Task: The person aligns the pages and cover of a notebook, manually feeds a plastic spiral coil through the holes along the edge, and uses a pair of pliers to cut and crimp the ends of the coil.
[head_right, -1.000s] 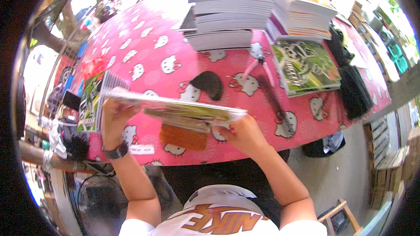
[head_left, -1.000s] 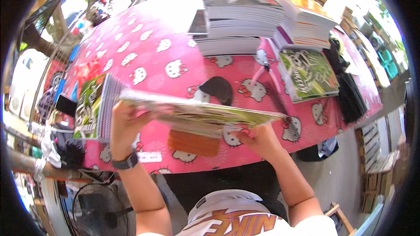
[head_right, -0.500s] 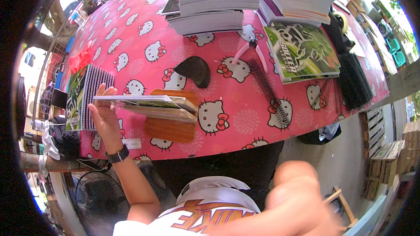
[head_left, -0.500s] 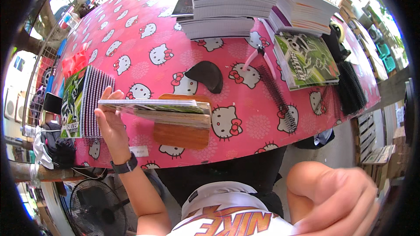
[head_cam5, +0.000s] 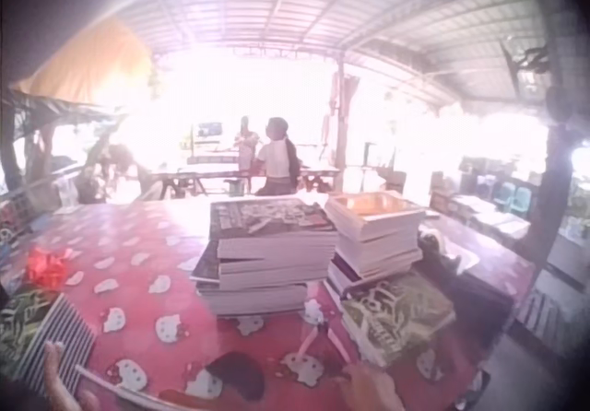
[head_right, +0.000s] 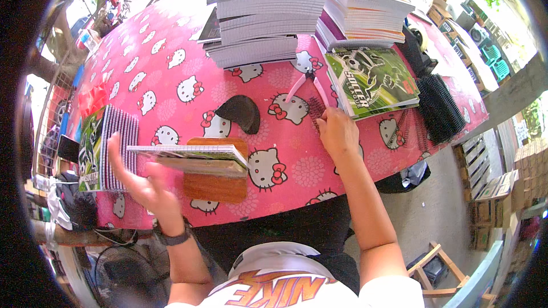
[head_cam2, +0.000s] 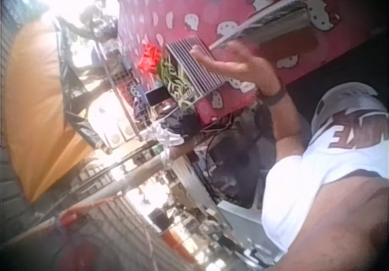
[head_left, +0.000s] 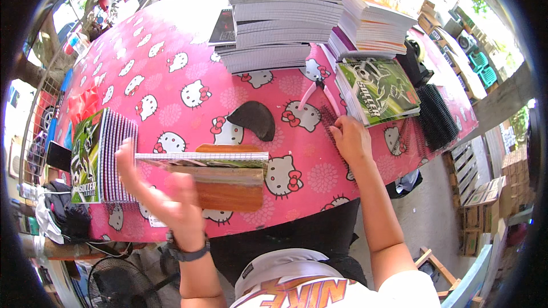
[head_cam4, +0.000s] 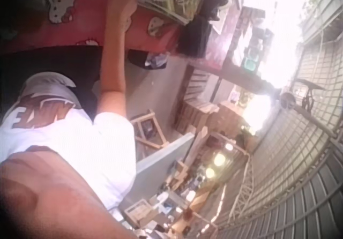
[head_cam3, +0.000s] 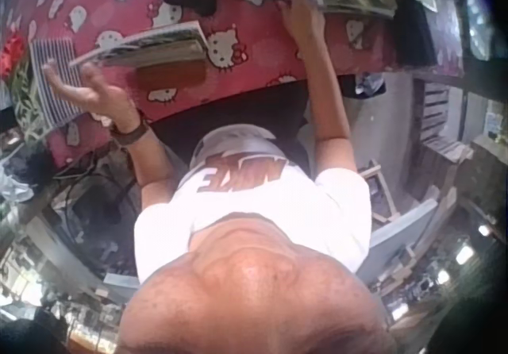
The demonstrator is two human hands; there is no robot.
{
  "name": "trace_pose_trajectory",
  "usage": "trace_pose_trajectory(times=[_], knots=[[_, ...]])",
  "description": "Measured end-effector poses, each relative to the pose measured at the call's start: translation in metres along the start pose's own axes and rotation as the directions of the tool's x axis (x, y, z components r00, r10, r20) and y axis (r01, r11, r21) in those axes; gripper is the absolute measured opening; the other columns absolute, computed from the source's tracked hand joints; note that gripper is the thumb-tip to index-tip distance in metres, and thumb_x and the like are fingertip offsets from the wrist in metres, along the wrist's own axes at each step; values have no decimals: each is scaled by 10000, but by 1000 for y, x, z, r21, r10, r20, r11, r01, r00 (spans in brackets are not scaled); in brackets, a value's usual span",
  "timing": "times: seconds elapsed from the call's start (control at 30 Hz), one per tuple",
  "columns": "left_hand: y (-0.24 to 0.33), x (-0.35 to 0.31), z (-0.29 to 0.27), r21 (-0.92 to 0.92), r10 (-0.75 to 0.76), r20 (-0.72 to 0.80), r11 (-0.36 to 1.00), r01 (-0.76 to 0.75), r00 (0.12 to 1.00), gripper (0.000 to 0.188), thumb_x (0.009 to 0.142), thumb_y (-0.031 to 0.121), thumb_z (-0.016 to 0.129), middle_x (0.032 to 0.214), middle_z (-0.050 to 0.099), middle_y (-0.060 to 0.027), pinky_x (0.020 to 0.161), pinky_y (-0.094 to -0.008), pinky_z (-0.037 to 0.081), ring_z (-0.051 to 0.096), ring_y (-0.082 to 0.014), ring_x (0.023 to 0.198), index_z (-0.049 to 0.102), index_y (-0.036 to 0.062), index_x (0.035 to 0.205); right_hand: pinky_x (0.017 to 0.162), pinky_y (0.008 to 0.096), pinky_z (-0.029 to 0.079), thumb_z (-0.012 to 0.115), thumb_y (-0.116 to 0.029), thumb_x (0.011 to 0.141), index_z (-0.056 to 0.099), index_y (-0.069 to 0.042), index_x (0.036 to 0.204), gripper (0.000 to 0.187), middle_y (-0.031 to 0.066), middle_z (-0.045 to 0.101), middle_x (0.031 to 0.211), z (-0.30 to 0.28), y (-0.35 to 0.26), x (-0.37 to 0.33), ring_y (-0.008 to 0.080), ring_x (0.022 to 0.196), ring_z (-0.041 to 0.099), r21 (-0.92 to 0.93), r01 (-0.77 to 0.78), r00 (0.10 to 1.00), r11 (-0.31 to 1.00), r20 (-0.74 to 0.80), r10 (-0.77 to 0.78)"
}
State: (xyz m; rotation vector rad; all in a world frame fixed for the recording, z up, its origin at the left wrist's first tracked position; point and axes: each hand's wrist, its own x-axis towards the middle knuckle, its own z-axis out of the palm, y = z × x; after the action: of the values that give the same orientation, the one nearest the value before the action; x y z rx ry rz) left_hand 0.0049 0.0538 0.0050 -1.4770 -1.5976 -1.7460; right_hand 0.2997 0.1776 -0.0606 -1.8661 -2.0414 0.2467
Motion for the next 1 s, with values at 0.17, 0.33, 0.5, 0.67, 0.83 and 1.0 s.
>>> trace_pose_trajectory(times=[0.17,0.33,0.5,0.67,0.83,1.0], knots=[[52,-9,20,210,-51,593,973,-93,804,625,799,403,651,1164,532,-80,1049,-643,6,447,-270,1204,462,78,1297,777,436,474,650,-190,805,598,-33,923,203,157,609,946,-8,-4,-3,338,916,590,-87,14,996,996,88,-6],[42,-25,39,203,94,523,952,-231,847,358,774,306,657,1012,541,-34,1058,-630,30,486,-243,1111,603,130,1080,807,466,462,572,-90,855,527,-27,1108,265,182,593,1082,-25,-23,-18,394,963,568,275,179,980,945,-132,-147],[47,-14,27,181,89,551,958,-223,830,366,780,273,656,1094,562,-55,1073,-577,109,503,-245,1103,589,124,1108,774,414,474,504,3,881,499,-27,1187,308,194,575,1054,-81,-93,-50,372,928,581,631,307,914,712,12,-405],[27,-5,14,-143,126,567,988,-54,814,202,783,124,679,962,649,-63,1055,-416,273,604,-240,954,626,107,977,693,352,478,554,-17,867,554,-44,1142,277,131,570,904,-66,-107,-45,276,789,593,676,532,753,510,-102,-650],[27,-7,12,-120,157,501,987,-111,851,154,765,70,686,906,657,-4,1057,-434,259,621,-193,897,650,123,906,672,339,480,607,-51,844,615,-45,1026,183,108,567,817,-66,-116,-42,261,750,592,721,443,773,533,-6,-634],[25,-10,11,-167,162,489,982,-91,857,157,756,64,693,898,659,18,1080,-454,225,624,-176,890,656,145,886,645,329,477,616,-51,837,635,-35,956,121,102,569,794,-57,-118,-34,243,714,592,741,493,746,456,-91,-659]])
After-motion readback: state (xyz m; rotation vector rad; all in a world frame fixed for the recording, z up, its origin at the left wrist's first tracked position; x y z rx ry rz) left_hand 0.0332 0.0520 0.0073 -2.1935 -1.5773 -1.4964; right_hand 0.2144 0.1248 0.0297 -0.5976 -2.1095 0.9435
